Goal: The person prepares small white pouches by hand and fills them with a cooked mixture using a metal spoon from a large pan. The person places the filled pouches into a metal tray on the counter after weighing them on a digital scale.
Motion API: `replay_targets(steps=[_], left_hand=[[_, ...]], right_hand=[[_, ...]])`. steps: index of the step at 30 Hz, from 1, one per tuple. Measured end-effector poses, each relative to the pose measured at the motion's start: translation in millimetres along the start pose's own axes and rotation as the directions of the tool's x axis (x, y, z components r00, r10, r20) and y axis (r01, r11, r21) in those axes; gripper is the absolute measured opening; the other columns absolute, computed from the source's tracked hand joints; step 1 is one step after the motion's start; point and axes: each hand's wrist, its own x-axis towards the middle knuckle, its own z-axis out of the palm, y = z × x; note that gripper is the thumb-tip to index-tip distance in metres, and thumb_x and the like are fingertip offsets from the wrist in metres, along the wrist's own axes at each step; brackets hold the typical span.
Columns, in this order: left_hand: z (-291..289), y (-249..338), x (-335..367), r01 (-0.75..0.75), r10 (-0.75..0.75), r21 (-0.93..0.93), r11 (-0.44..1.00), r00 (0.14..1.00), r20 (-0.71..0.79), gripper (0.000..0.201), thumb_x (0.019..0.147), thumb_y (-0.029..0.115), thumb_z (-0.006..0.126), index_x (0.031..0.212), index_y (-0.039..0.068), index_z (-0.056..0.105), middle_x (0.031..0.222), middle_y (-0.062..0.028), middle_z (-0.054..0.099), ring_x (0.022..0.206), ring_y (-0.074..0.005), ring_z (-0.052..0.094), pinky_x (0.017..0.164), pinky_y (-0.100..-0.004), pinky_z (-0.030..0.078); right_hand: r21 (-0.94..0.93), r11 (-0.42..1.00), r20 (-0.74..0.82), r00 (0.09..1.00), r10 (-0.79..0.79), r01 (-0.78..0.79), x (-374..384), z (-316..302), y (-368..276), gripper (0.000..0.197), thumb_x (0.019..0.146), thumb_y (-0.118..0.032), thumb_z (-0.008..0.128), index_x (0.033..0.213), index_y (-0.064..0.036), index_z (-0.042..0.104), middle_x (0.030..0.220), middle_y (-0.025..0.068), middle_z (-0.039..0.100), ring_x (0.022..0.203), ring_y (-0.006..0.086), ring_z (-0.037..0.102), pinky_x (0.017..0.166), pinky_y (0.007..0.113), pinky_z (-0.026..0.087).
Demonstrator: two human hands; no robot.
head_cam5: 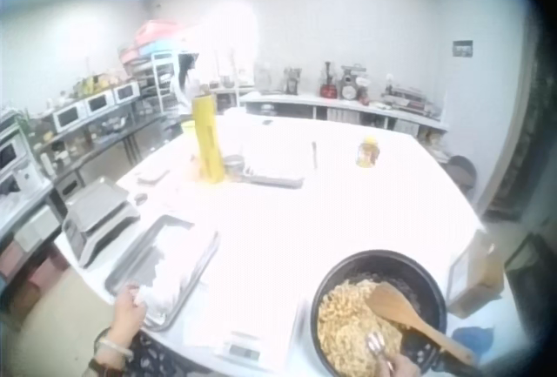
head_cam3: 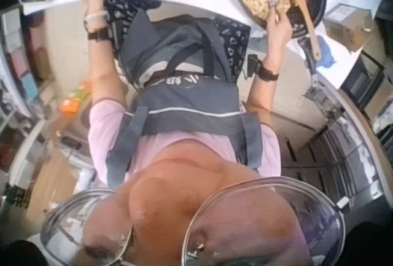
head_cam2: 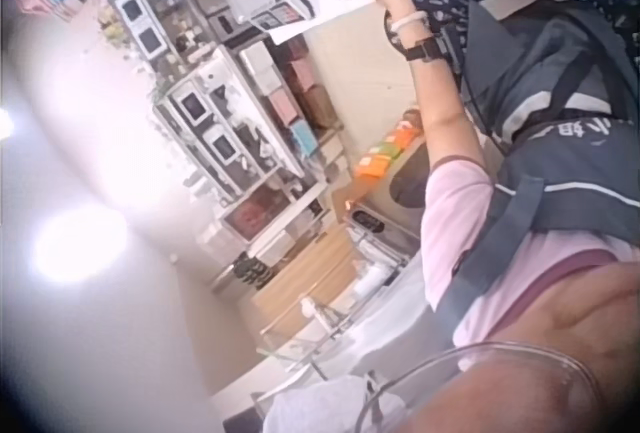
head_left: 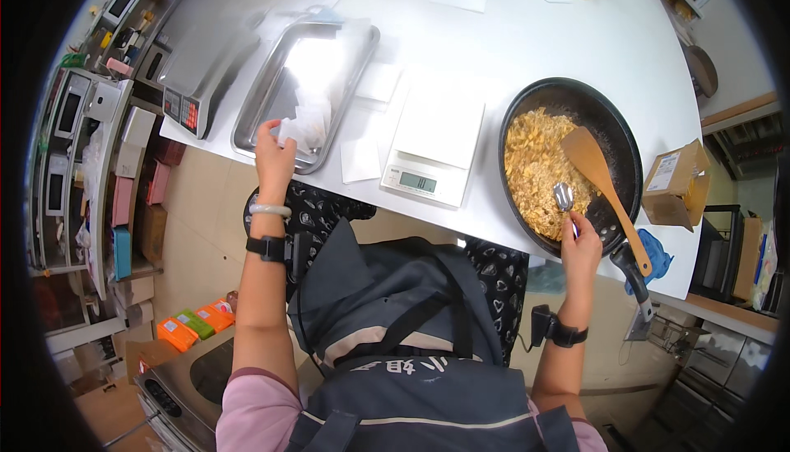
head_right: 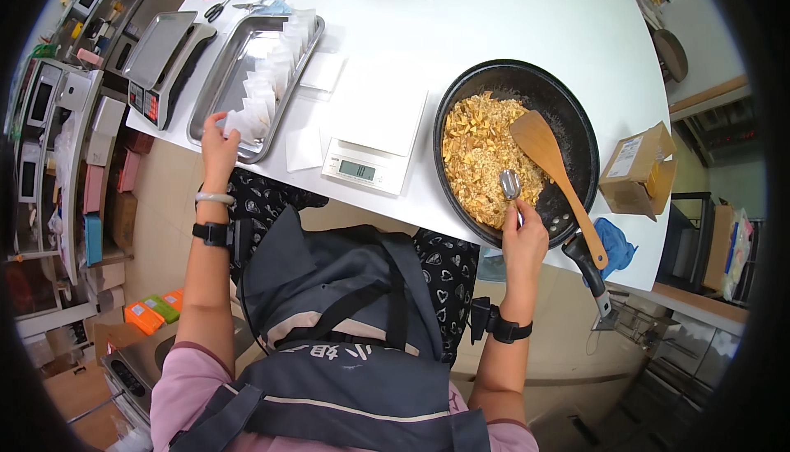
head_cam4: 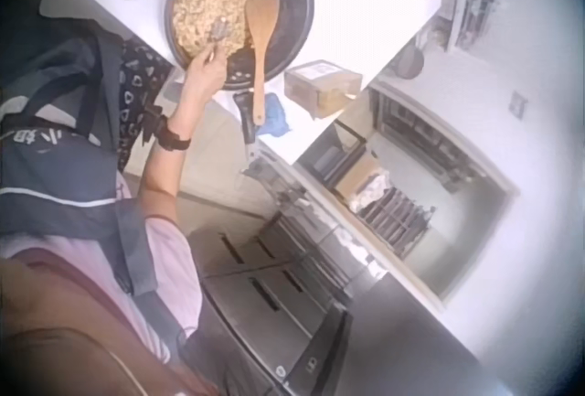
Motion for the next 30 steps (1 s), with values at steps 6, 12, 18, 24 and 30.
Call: replay_targets(steps=[6,12,18,24,30], left_hand=[[25,21,-18,-0.009,-0.017,0.179,0.984,0.990,0.143,0.057,0.071,0.024,0.071,0.116,0.002,0.044,0.079,-0.0094,0.060,0.069,-0.0272,0.061,0.067,-0.0380,0.047],[22,46,-52,-0.378,0.400,0.199,0.904,0.912,-0.089,0.029,0.070,0.014,0.069,0.092,0.003,0.055,0.085,-0.0108,0.056,0.084,-0.0306,0.055,0.072,-0.0408,0.042],[60,31,-81,-0.632,0.601,0.149,0.760,0.772,0.206,0.024,0.066,0.008,0.066,0.087,0.002,0.057,0.094,-0.0166,0.056,0.094,-0.0329,0.054,0.081,-0.0408,0.043],[62,23,-79,-0.717,0.597,0.240,0.654,0.685,0.418,0.006,0.073,0.007,0.057,0.076,0.003,0.056,0.087,-0.0138,0.061,0.078,-0.0312,0.058,0.068,-0.0407,0.045],[68,18,-82,-0.779,0.744,0.244,0.577,0.625,0.238,0.004,0.070,0.007,0.054,0.071,0.003,0.056,0.077,-0.0125,0.058,0.073,-0.0294,0.057,0.063,-0.0398,0.044]], right_hand=[[-0.065,0.998,-0.019,1.000,0.007,-0.008,-3,1,-1,0.029,0.085,-0.024,0.058,0.098,0.0003,0.066,0.094,0.0211,0.065,0.085,0.0352,0.064,0.077,0.038,0.049],[-0.071,0.997,0.020,0.999,-0.024,0.026,2,8,2,0.025,0.083,-0.021,0.061,0.094,-0.0005,0.068,0.085,0.0183,0.065,0.079,0.0325,0.057,0.077,0.039,0.044],[-0.193,0.967,-0.047,0.983,-0.175,0.163,0,1,-7,0.024,0.081,-0.022,0.062,0.092,-0.0019,0.069,0.087,0.0172,0.062,0.082,0.0340,0.054,0.077,0.041,0.043],[-0.223,0.961,-0.032,0.984,-0.173,0.162,-6,1,-4,0.024,0.080,-0.023,0.062,0.092,-0.0033,0.069,0.084,0.0165,0.061,0.082,0.0343,0.054,0.075,0.042,0.043],[-0.223,0.967,-0.007,0.992,-0.129,0.124,-7,1,-1,0.025,0.078,-0.023,0.063,0.091,-0.0034,0.069,0.089,0.0154,0.062,0.085,0.0332,0.055,0.075,0.041,0.044]])
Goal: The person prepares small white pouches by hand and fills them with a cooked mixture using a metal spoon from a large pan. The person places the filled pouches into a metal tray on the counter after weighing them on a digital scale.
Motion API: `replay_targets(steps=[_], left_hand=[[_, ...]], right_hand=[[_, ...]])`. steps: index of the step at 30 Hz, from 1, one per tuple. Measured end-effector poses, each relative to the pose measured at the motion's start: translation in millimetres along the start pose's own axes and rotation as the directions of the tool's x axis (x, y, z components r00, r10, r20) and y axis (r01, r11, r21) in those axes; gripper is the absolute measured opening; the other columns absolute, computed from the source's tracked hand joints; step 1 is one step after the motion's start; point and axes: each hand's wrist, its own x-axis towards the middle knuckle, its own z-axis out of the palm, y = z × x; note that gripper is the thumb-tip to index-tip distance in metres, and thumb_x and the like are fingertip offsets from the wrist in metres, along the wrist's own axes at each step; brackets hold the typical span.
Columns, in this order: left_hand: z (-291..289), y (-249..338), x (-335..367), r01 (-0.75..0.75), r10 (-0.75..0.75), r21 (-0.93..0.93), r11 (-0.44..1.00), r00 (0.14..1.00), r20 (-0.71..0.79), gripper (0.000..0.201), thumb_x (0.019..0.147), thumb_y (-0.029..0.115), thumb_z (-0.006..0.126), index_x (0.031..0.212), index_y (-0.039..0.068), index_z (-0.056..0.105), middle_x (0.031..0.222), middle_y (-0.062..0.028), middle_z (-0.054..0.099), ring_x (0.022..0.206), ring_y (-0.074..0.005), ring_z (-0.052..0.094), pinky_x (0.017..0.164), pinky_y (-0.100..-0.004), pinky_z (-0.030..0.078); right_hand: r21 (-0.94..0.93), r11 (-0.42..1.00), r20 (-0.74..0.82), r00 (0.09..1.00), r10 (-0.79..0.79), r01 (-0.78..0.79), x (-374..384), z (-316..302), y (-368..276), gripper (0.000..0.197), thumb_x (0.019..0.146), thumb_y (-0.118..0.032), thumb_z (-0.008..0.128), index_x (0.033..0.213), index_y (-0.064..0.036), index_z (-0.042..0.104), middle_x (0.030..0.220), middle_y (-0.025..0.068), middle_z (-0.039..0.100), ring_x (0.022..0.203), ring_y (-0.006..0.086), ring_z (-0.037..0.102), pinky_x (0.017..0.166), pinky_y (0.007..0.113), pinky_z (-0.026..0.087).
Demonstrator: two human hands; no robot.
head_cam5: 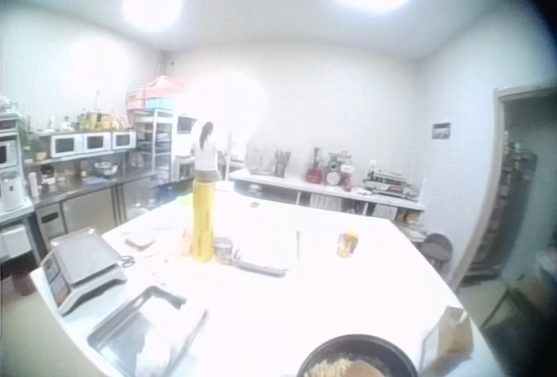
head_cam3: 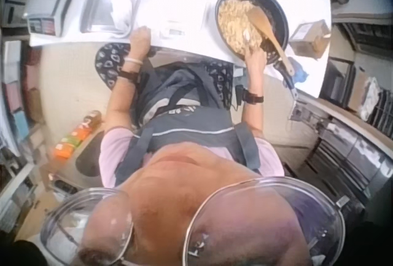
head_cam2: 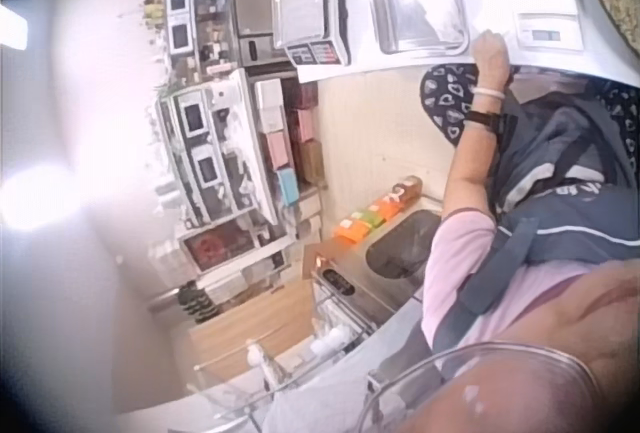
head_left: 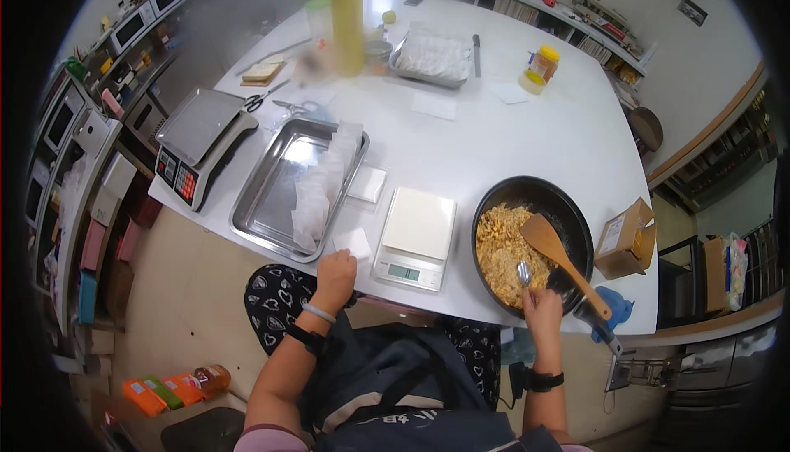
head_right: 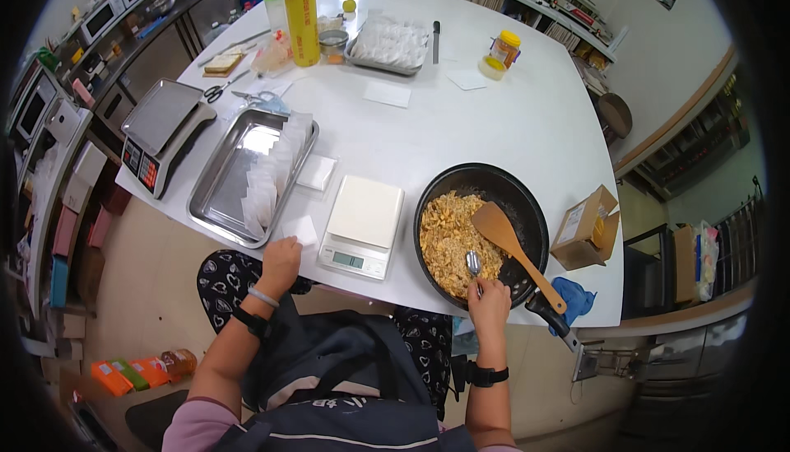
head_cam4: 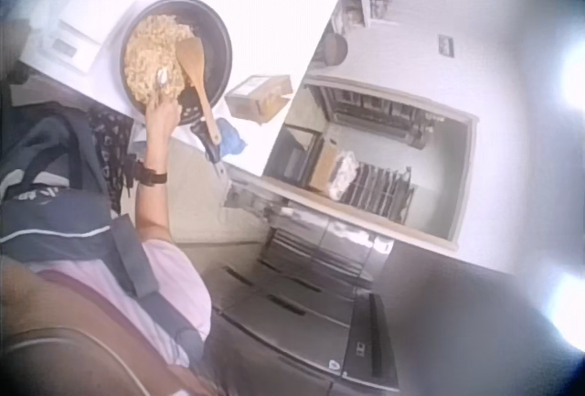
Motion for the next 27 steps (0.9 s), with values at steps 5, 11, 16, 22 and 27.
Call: replay_targets(steps=[5,11,16,22,27], left_hand=[[-5,-1,0,0.141,-0.143,-0.142,0.980,0.990,-0.006,0.010,0.069,0.007,0.058,0.059,0.005,0.057,0.069,-0.0118,0.054,0.071,-0.0308,0.056,0.061,-0.0411,0.043],[-2,-5,-2,0.305,-0.305,-0.290,0.907,0.951,0.047,0.013,0.069,0.012,0.070,0.066,0.003,0.062,0.070,-0.0120,0.054,0.072,-0.0330,0.055,0.064,-0.0431,0.044],[3,-2,-2,0.358,-0.338,-0.297,0.885,0.934,0.118,0.012,0.075,0.014,0.065,0.071,0.003,0.064,0.074,-0.0138,0.055,0.074,-0.0337,0.056,0.065,-0.0424,0.045],[3,-5,-7,0.351,-0.316,-0.307,0.885,0.936,0.157,0.011,0.079,0.014,0.063,0.076,0.004,0.064,0.076,-0.0142,0.056,0.074,-0.0339,0.056,0.065,-0.0419,0.045],[2,0,-5,0.413,-0.405,-0.363,0.835,0.909,0.102,0.011,0.073,0.009,0.068,0.069,0.004,0.060,0.074,-0.0132,0.057,0.069,-0.0336,0.057,0.061,-0.0409,0.045]], right_hand=[[-0.024,0.999,0.012,0.999,0.041,-0.041,-4,-5,-8,0.027,0.077,-0.025,0.064,0.094,-0.0049,0.069,0.091,0.0150,0.062,0.089,0.0329,0.054,0.078,0.041,0.044],[-0.030,0.998,-0.001,0.999,0.047,-0.047,-8,-9,-11,0.028,0.076,-0.026,0.065,0.093,-0.0047,0.069,0.091,0.0151,0.062,0.090,0.0332,0.054,0.078,0.042,0.044],[-0.028,0.998,-0.001,0.998,0.059,-0.059,-8,-12,-14,0.027,0.076,-0.027,0.064,0.091,-0.0044,0.069,0.091,0.0147,0.062,0.090,0.0331,0.054,0.077,0.042,0.044],[-0.038,0.998,0.026,0.998,0.055,-0.054,-7,-14,-20,0.028,0.076,-0.028,0.065,0.092,-0.0060,0.069,0.091,0.0123,0.062,0.091,0.0313,0.055,0.078,0.042,0.044],[-0.046,0.996,0.047,0.995,0.083,-0.081,-10,-15,-19,0.028,0.076,-0.028,0.066,0.093,-0.0068,0.069,0.091,0.0114,0.062,0.093,0.0306,0.054,0.078,0.043,0.043]])
